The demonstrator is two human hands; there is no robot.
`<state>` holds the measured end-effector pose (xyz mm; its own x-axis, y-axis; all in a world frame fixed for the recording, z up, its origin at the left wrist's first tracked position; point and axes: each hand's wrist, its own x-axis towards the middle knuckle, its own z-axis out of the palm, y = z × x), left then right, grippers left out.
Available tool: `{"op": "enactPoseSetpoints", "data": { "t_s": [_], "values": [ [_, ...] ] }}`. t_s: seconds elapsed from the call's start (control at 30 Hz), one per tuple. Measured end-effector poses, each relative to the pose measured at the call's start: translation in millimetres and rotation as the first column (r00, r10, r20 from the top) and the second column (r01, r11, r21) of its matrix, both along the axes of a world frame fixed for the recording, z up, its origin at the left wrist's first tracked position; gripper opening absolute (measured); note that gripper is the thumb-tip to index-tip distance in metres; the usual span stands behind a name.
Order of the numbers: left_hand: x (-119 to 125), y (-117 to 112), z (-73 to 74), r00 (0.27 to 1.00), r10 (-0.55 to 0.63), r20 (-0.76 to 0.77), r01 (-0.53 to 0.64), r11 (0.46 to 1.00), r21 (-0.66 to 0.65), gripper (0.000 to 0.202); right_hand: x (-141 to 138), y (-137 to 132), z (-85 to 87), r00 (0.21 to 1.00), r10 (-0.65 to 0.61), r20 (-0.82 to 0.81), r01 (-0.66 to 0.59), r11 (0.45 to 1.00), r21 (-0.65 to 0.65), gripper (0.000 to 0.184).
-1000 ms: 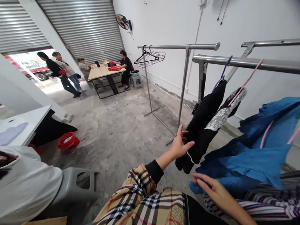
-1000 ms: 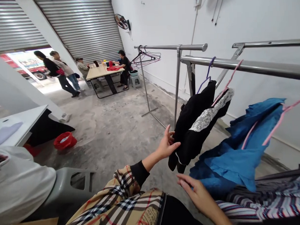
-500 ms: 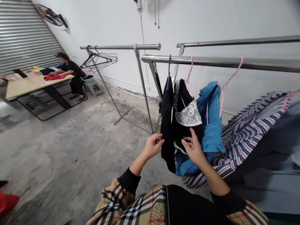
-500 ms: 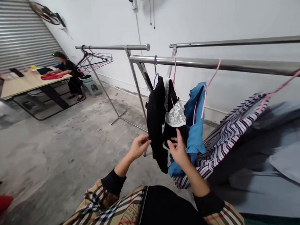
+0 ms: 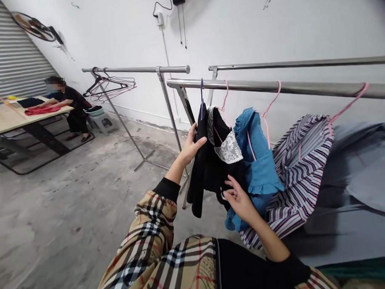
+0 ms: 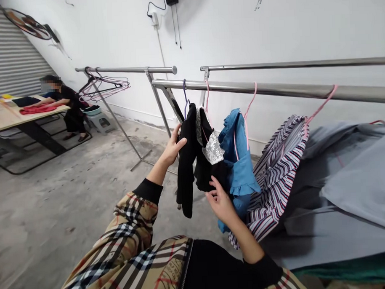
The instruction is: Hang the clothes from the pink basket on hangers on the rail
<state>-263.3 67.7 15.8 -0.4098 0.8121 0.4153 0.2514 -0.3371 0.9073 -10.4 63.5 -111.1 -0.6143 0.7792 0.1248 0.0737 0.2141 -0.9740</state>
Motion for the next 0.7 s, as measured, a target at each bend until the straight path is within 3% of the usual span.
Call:
{"op": "enactPoseSetpoints", "data": {
  "t_s": [0.13,0.33,0.43,0.6,0.7],
  "values": [
    [-3,-1,10.8,0.993,-0.105,0.062,0.114,0.979,-0.170,0.079,9,-8,-10.0,1.000,0.000,0.011,0.000,1.000,-0.024,0.068],
    [-10,-20,26.4,0.969,-0.173,0.178,0.231,0.893,-0.387,0.044,15,-17,-12.6,0.997,0.052,0.055,-0.049,0.997,-0.064,0.064],
    [-16,-30,30.6,0.955,-0.164,0.247,0.253,0.885,-0.391,0.040,15,-19,-10.5,0.994,0.089,0.059,-0.084,0.994,-0.071,0.063],
    [-22,-48,32.9,0.919,-0.255,0.302,0.346,0.887,-0.305,0.050,14,-22,-9.5,0.992,0.116,0.059,-0.111,0.991,-0.071,0.063],
    [-18,-56,35.2,0.961,-0.190,0.200,0.245,0.922,-0.300,0.051,14,-23,-11.2,0.990,0.123,0.065,-0.118,0.990,-0.078,0.065]
  ]
}}
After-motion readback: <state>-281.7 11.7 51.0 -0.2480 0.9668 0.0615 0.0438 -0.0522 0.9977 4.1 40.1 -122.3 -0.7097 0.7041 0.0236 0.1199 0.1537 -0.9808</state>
